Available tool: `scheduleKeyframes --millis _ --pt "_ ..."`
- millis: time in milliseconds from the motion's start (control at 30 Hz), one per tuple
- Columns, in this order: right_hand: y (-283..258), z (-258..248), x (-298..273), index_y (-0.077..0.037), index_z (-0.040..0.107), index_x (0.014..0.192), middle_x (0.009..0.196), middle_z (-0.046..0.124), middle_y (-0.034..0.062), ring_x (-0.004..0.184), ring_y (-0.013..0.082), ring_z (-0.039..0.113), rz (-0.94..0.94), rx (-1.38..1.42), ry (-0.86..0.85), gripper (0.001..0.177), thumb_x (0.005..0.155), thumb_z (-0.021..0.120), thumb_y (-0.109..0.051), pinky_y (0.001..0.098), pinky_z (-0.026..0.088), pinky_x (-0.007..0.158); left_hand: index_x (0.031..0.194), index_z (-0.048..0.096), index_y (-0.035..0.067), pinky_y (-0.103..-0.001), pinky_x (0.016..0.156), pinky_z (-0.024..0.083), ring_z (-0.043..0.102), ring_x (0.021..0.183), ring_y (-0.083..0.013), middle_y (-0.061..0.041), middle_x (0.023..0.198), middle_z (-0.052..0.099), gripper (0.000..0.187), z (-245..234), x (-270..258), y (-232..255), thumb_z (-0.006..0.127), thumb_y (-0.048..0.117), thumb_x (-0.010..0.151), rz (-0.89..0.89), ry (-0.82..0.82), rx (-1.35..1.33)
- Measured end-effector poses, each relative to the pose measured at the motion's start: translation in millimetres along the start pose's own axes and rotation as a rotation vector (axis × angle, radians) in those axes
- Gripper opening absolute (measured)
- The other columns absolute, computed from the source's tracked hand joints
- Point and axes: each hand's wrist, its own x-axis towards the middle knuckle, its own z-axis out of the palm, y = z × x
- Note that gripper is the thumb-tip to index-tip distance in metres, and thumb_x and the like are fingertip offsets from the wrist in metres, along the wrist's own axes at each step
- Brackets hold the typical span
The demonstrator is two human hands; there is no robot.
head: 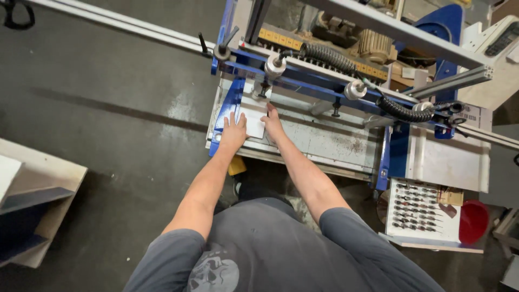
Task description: Loading white boards into a boring machine for drilling and then stacking them
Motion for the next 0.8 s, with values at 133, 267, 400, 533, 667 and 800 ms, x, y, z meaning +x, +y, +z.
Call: scheduleKeyframes --millis 133,267,400,533,667,800 --pt "6 -4 5 -0.005 0.018 0.162 0.169 0.015 0.0231 0.157 0.0325 0.008 0.053 -0.004 -0.002 0.086 0.086 0.057 0.003 0.0430 0.012 0.129 0.144 0.056 0.000 -0.071 0.112 0.034 0.038 0.141 -0.0540 -0.013 0.157 0.047 0.078 -10 -2 2 0.077 0.045 0.085 0.003 -0.075 0.010" --pt "-21 3 -13 -0.005 0.017 0.162 0.168 0.015 0.0257 0.157 0.0344 0.008 0.077 -0.005 -0.005 0.086 0.086 0.057 0.002 0.0454 0.013 0.129 0.146 0.054 0.000 -0.071 0.112 0.034 0.038 0.141 -0.0540 -0.014 0.157 0.046 0.080 -13 -2 2 0.076 0.046 0.086 -0.002 -0.121 0.005" --pt "-29 1 -16 -0.007 0.017 0.163 0.169 0.013 0.0236 0.157 0.0327 0.006 0.097 -0.015 -0.016 0.087 0.087 0.057 0.001 0.0454 0.013 0.129 0.148 0.051 0.000 -0.071 0.113 0.032 0.036 0.143 -0.0538 -0.013 0.160 0.043 0.079 -11 0 2 0.073 0.046 0.089 -0.002 -0.153 0.014" --pt "-38 1 -23 -0.007 0.016 0.164 0.169 0.012 0.0241 0.157 0.0343 0.006 0.128 -0.102 -0.042 0.085 0.090 0.058 -0.002 0.0475 0.015 0.127 0.147 0.053 0.000 -0.070 0.112 0.033 0.037 0.142 -0.0537 -0.013 0.158 0.045 0.079 -18 -2 3 0.075 0.046 0.087 -0.003 -0.135 0.022" --pt "-47 4 -29 -0.009 0.015 0.164 0.170 0.011 0.0231 0.157 0.0345 0.005 0.146 -0.115 -0.046 0.085 0.091 0.058 -0.005 0.0517 0.019 0.125 0.147 0.053 0.000 -0.070 0.112 0.033 0.037 0.142 -0.0533 -0.012 0.158 0.045 0.079 -14 -1 3 0.075 0.047 0.087 -0.008 -0.139 0.022" --pt "-51 5 -29 -0.009 0.016 0.164 0.170 0.012 0.0236 0.157 0.0345 0.005 0.144 -0.123 -0.040 0.085 0.091 0.059 -0.004 0.0512 0.019 0.125 0.146 0.054 0.000 -0.070 0.112 0.034 0.038 0.141 -0.0532 -0.012 0.157 0.046 0.079 -17 0 3 0.076 0.047 0.086 -0.007 -0.122 0.023"
